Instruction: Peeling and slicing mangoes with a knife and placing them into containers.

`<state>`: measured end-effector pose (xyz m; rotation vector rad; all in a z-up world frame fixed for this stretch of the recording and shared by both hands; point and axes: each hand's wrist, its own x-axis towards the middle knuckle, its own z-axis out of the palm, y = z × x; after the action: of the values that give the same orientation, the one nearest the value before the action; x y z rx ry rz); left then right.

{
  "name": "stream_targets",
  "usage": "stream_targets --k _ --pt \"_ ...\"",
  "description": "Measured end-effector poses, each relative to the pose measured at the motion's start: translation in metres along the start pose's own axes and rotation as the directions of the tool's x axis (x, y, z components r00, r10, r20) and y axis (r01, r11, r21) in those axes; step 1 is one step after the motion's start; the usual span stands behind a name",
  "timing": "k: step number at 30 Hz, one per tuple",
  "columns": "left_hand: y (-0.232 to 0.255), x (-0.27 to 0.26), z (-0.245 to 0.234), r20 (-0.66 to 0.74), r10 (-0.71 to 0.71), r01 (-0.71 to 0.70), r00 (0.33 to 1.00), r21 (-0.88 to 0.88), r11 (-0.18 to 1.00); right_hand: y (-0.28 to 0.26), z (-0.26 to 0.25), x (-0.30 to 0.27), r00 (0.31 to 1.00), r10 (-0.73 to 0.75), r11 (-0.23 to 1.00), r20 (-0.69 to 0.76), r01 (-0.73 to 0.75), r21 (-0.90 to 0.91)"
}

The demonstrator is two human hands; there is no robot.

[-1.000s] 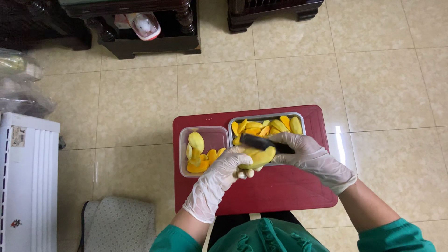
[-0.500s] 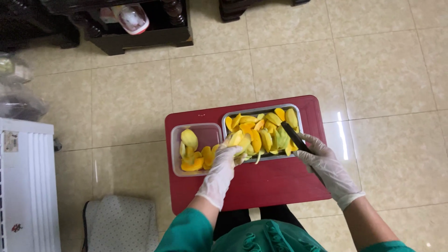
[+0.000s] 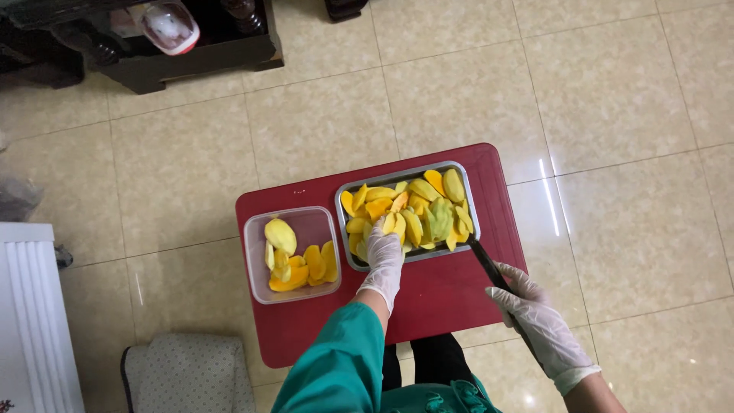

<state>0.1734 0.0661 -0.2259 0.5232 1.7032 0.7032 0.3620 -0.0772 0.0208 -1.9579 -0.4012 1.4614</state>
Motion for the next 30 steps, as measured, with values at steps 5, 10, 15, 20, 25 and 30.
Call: stream_targets --k 5,10,15,20,25,30 --pt "0.023 -0.018 -0.010 -0.002 0.088 -0.077 0.996 0.468 0.880 -0.002 -0.002 -0.008 0.999 0.031 0.999 -0.014 -0.031 0.016" --pt "-0.002 0.001 -0.011 0.006 0.187 -0.142 0.982 0.673 0.726 -0.005 0.001 -0.012 1.000 0.009 1.000 0.017 -0.009 0.003" --pt "-0.023 0.008 -0.025 -0.017 0.411 -0.330 0.912 0.566 0.756 -0.005 0.007 -0.010 0.999 -0.012 1.000 0.031 0.012 0.005" --pt "0.007 -0.025 -0.041 -0.075 0.155 -0.157 0.985 -0.028 0.987 -0.025 0.024 -0.017 0.999 0.022 0.998 0.031 -0.020 -0.066" --pt "0.025 -0.050 -0.069 0.059 -0.145 0.154 0.988 -0.545 0.824 -0.039 0.042 -0.019 0.996 -0.008 0.996 0.086 0.015 -0.086" --pt "0.028 -0.048 -0.108 0.216 -0.076 0.203 0.973 -0.663 0.721 -0.056 0.064 -0.021 0.987 -0.035 0.991 0.160 0.055 -0.125"
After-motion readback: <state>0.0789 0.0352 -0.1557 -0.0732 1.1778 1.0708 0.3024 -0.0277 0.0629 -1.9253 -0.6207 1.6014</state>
